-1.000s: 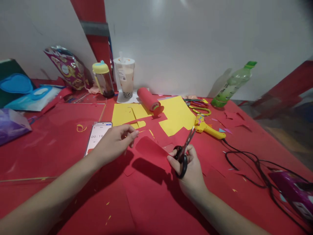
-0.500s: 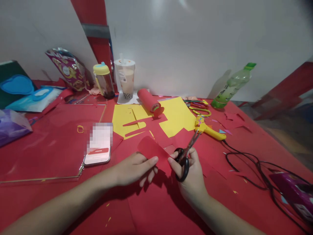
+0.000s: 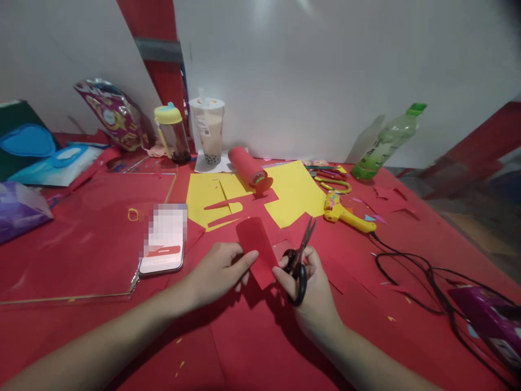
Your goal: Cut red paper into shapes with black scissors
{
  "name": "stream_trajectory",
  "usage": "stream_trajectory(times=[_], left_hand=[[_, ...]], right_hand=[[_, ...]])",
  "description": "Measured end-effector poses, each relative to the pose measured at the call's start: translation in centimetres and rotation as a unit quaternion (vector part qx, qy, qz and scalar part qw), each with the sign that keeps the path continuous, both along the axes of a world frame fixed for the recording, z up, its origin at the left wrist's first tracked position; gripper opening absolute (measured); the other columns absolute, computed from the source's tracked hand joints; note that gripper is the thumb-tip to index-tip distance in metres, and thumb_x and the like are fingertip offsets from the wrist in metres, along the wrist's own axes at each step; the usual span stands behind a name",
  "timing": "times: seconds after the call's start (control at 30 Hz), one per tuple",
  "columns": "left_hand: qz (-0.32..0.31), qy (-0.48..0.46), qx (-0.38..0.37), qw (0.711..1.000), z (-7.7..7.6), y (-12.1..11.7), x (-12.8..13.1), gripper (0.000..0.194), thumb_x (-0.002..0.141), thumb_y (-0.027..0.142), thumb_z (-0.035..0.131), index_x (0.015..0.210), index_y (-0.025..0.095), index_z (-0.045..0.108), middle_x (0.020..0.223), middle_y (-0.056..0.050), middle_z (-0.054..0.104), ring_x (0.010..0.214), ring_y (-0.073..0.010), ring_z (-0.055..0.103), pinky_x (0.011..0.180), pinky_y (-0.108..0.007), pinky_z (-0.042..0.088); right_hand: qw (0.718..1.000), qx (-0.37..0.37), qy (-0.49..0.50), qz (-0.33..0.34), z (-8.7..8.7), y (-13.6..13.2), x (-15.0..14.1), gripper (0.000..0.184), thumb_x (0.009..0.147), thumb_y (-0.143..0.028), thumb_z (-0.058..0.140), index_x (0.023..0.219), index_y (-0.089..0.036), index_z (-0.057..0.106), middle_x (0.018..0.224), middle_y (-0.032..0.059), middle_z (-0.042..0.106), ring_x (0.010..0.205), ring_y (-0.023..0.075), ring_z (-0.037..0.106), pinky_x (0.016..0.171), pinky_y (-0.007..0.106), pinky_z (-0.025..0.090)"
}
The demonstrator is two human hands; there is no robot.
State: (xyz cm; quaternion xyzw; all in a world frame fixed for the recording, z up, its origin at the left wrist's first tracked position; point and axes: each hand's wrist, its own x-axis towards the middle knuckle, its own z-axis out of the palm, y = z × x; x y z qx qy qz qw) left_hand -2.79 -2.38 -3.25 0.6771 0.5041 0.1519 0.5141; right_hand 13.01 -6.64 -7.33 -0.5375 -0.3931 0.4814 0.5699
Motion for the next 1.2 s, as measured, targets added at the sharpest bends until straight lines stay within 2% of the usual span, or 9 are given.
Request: stream_trajectory(times=[0.13, 0.23, 0.27, 0.33, 0.4, 0.47, 0.63, 0.9, 1.2], left_hand=[[0.082, -0.096, 0.08, 0.989, -0.8, -0.3, 0.1, 0.024, 0.085, 0.034, 0.044, 0.101, 0.016, 0.046, 0.061, 0.003, 0.056, 0.054, -0.0125, 0.058, 0.056, -0.027, 0.046], [0.147, -0.177, 0.107, 0.967, -1.2, -0.5, 0.1, 0.059, 0.082, 0.024, 0.048, 0.13, 0.025, 0.014, 0.084, 0.002, 0.056, 0.06, -0.0095, 0.06, 0.065, -0.029, 0.049], [0.143, -0.176, 0.122, 0.966, -1.2, -0.5, 0.2, 0.062, 0.081, 0.022, 0.049, 0.131, 0.027, 0.014, 0.089, 0.001, 0.056, 0.061, -0.0089, 0.06, 0.067, -0.029, 0.049], [0.089, -0.139, 0.153, 0.974, -1.0, -0.5, 0.2, 0.047, 0.08, 0.019, 0.05, 0.123, 0.025, 0.033, 0.092, -0.001, 0.06, 0.067, -0.0101, 0.059, 0.068, -0.029, 0.049], [0.022, -0.088, 0.169, 0.981, -0.6, -0.5, 0.3, 0.021, 0.08, 0.017, 0.049, 0.099, 0.02, 0.054, 0.091, -0.003, 0.063, 0.074, -0.0127, 0.059, 0.07, -0.028, 0.048], [0.0, -0.059, 0.176, 0.983, -0.3, -0.6, 0.3, 0.013, 0.08, 0.015, 0.048, 0.085, 0.018, 0.06, 0.085, -0.003, 0.065, 0.076, -0.0141, 0.059, 0.069, -0.028, 0.048], [0.009, -0.035, 0.167, 0.985, -0.3, -0.9, 0.4, 0.013, 0.077, 0.014, 0.052, 0.087, 0.016, 0.061, 0.081, -0.002, 0.065, 0.065, -0.0116, 0.056, 0.06, -0.025, 0.047], [-0.016, -0.012, 0.185, 0.982, 0.0, -0.7, 0.1, 0.019, 0.073, 0.011, 0.054, 0.089, 0.018, 0.06, 0.086, -0.002, 0.064, 0.069, -0.0118, 0.056, 0.063, -0.024, 0.046], [-0.056, 0.027, 0.203, 0.977, 1.1, 0.2, -0.8, 0.023, 0.07, 0.009, 0.054, 0.089, 0.018, 0.061, 0.079, 0.0, 0.062, 0.06, -0.0101, 0.051, 0.055, -0.021, 0.042]], right_hand=[[1.0, -0.007, 0.008, -0.025, 0.1, 0.1, 0.0, 0.03, 0.062, -0.024, 0.07, 0.071, -0.021, 0.041, 0.068, -0.0057, 0.052, 0.054, 0.0084, 0.045, 0.048, 0.02, 0.036], [0.999, -0.011, 0.013, -0.035, 0.2, 0.2, -0.1, 0.031, 0.061, -0.024, 0.071, 0.07, -0.022, 0.041, 0.067, -0.0056, 0.052, 0.053, 0.0089, 0.045, 0.047, 0.02, 0.036], [0.999, -0.012, 0.017, -0.035, 0.3, 0.2, -0.1, 0.032, 0.06, -0.024, 0.071, 0.07, -0.022, 0.041, 0.067, -0.0057, 0.052, 0.053, 0.0087, 0.045, 0.047, 0.02, 0.036], [0.999, -0.014, 0.022, -0.031, 0.3, 0.1, -0.2, 0.033, 0.06, -0.025, 0.071, 0.07, -0.022, 0.04, 0.067, -0.0059, 0.052, 0.052, 0.0084, 0.044, 0.046, 0.019, 0.035], [0.999, -0.008, 0.018, -0.025, 0.2, 0.1, -0.2, 0.032, 0.061, -0.024, 0.071, 0.071, -0.022, 0.04, 0.068, -0.0059, 0.052, 0.053, 0.0083, 0.044, 0.047, 0.019, 0.035], [1.0, -0.005, 0.012, -0.018, 0.2, 0.0, -0.2, 0.03, 0.063, -0.023, 0.07, 0.071, -0.022, 0.041, 0.068, -0.006, 0.052, 0.053, 0.0081, 0.044, 0.048, 0.02, 0.035], [1.0, -0.014, 0.025, 0.001, 0.0, -0.2, -0.2, 0.033, 0.063, -0.023, 0.07, 0.071, -0.022, 0.039, 0.068, -0.0069, 0.051, 0.051, 0.0074, 0.045, 0.047, 0.02, 0.036], [0.996, -0.042, 0.064, 0.041, 0.4, -0.3, -0.4, 0.035, 0.064, -0.024, 0.07, 0.072, -0.022, 0.036, 0.067, -0.0092, 0.052, 0.048, 0.0073, 0.055, 0.047, 0.02, 0.041], [0.994, -0.052, 0.054, 0.083, 0.6, -0.2, -0.3, 0.035, 0.068, -0.022, 0.065, 0.072, -0.023, 0.03, 0.053, -0.0117, 0.048, 0.041, 0.0061, 0.048, 0.042, 0.018, 0.04]])
